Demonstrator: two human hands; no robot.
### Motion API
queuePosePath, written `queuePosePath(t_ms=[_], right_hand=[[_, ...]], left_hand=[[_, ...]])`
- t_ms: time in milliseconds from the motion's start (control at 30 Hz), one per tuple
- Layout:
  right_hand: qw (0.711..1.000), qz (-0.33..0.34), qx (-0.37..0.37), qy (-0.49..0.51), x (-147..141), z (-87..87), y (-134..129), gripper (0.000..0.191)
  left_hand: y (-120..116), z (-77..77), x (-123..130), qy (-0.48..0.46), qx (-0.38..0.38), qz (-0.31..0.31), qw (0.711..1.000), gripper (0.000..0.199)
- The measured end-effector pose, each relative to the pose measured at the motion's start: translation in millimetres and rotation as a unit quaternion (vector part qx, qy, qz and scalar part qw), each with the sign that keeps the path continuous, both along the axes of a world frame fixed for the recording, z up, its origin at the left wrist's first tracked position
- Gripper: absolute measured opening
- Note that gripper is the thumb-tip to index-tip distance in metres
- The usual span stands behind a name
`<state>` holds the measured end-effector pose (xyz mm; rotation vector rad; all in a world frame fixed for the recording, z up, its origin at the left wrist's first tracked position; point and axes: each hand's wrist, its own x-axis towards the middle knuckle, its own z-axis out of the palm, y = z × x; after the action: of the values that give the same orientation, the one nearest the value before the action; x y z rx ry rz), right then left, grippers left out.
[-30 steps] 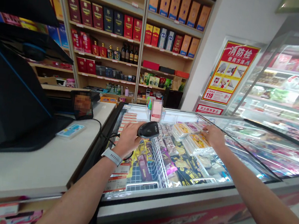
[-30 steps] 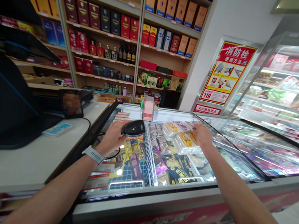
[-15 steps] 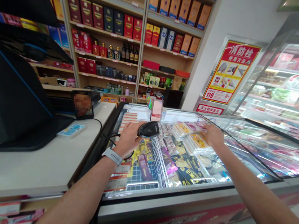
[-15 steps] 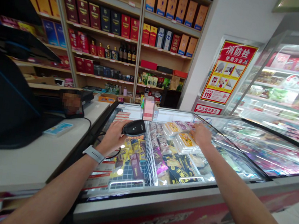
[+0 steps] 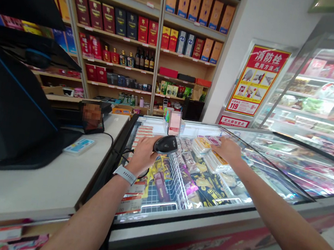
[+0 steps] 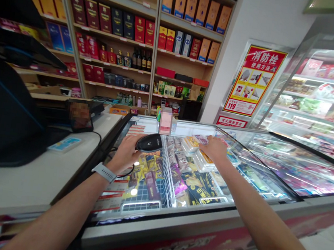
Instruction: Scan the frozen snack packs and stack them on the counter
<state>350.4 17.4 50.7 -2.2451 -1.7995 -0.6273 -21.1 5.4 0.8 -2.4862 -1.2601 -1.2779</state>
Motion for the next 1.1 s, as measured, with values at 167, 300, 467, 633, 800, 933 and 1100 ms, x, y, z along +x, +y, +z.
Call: queuePosePath(t_ms=[167,300,467,633,800,933,1100], right_hand=[[1.000,-0.028,-0.008,0.005,-8,-0.4,1,0.052],[0.999,-0.042,-0.006,0.007,-11,-0.2,2,0.050],[0.999,-0.045,-0.006,0.004,-13,-1.2,3,0.048],[0.999,-0.051,-0.012,0.004,-13,-0.5,3,0.049],[1.000,-0.025,0.010,-0.004,-18,2.0,-6,0.050],[0.999,0.012,0.033,-0.010,-27,5.5,-15,0.043],[0.997,0.067,0.044,-0.008,-47,14.7,-24,0.035]], left_hand=[[-1,1.7,0,-0.004,-0.004,-0.005,1.000,0.055],[-2,2.8,0,-0.008,-0.004,-0.004,1.000,0.054],[-3,3.5,0,-0.009,-0.002,-0.004,1.000,0.054],[-3,3.2,0,-0.008,0.001,-0.002,1.000,0.053],[-2,2.5,0,-0.002,0.001,0.000,1.000,0.054],[-1,1.8,0,-0.001,0.002,-0.004,1.000,0.052],[-1,1.0,0,0.000,-0.001,-0.006,1.000,0.053]])
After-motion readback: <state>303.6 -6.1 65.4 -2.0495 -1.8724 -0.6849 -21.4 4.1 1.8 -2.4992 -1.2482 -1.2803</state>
